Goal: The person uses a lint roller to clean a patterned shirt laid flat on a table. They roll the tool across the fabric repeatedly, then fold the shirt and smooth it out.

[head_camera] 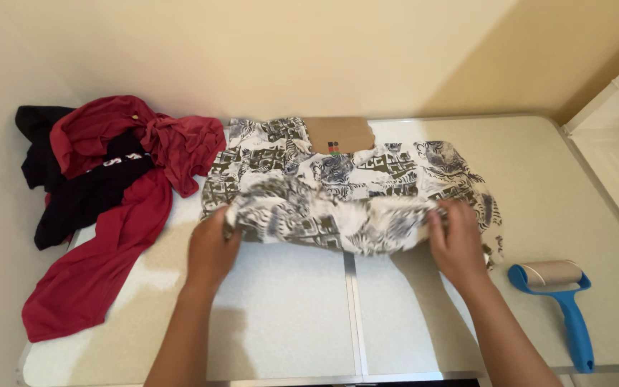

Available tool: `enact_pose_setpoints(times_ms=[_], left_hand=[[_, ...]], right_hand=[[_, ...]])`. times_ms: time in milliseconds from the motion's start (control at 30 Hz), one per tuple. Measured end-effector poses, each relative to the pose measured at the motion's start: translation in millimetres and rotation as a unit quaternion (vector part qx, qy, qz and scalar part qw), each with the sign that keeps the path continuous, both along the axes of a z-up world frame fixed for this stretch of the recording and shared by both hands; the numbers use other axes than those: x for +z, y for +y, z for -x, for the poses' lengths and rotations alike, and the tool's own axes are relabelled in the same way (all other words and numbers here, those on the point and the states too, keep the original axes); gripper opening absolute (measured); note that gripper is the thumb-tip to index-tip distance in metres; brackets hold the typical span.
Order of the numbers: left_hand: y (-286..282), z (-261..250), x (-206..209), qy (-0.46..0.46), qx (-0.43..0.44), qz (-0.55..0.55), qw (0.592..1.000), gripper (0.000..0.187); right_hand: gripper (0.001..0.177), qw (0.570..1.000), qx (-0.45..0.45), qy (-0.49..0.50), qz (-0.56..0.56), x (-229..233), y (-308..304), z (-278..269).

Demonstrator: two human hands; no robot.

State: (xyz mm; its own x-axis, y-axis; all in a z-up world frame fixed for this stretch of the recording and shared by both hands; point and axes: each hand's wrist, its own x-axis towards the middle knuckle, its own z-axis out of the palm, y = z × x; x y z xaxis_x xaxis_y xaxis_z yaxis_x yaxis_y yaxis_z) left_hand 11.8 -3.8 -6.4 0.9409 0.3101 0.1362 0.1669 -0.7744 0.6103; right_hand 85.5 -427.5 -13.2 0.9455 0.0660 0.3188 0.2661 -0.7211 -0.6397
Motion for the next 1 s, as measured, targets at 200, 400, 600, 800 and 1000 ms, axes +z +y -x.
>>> enact_pose_setpoints(times_ms=[200,400,600,800,1000], left_hand=[[-9.2,-14.6,-49.8,-0.005,-0.105,-0.130,0.986,0.077],[-1.0,-12.4,-76.2,-0.020,-0.081,-0.101,0.991,0.061],[3.5,-6.4,-52.2,-0.014,-0.036,-0.005,0.999,0.059],[19.0,27.5,36.7,0.211,-0.053,0.129,0.968,0.065],[53.5,50.3,83.4,0.333,-0.160,0.214,0.904,0.056]], right_hand=[[0.068,0.989,0.069,-0.005,0.132,-31.8,6.6,14.0],[0.041,0.992,0.035,-0.041,0.113,-42.2,17.5,20.4],[0.033,0.975,-0.026,0.219,-0.012,-19.0,10.0,7.6],[0.026,0.958,0.033,0.214,-0.186,18.5,-16.6,19.6],[0.039,0.885,0.009,0.451,-0.120,82.4,-30.3,28.5]])
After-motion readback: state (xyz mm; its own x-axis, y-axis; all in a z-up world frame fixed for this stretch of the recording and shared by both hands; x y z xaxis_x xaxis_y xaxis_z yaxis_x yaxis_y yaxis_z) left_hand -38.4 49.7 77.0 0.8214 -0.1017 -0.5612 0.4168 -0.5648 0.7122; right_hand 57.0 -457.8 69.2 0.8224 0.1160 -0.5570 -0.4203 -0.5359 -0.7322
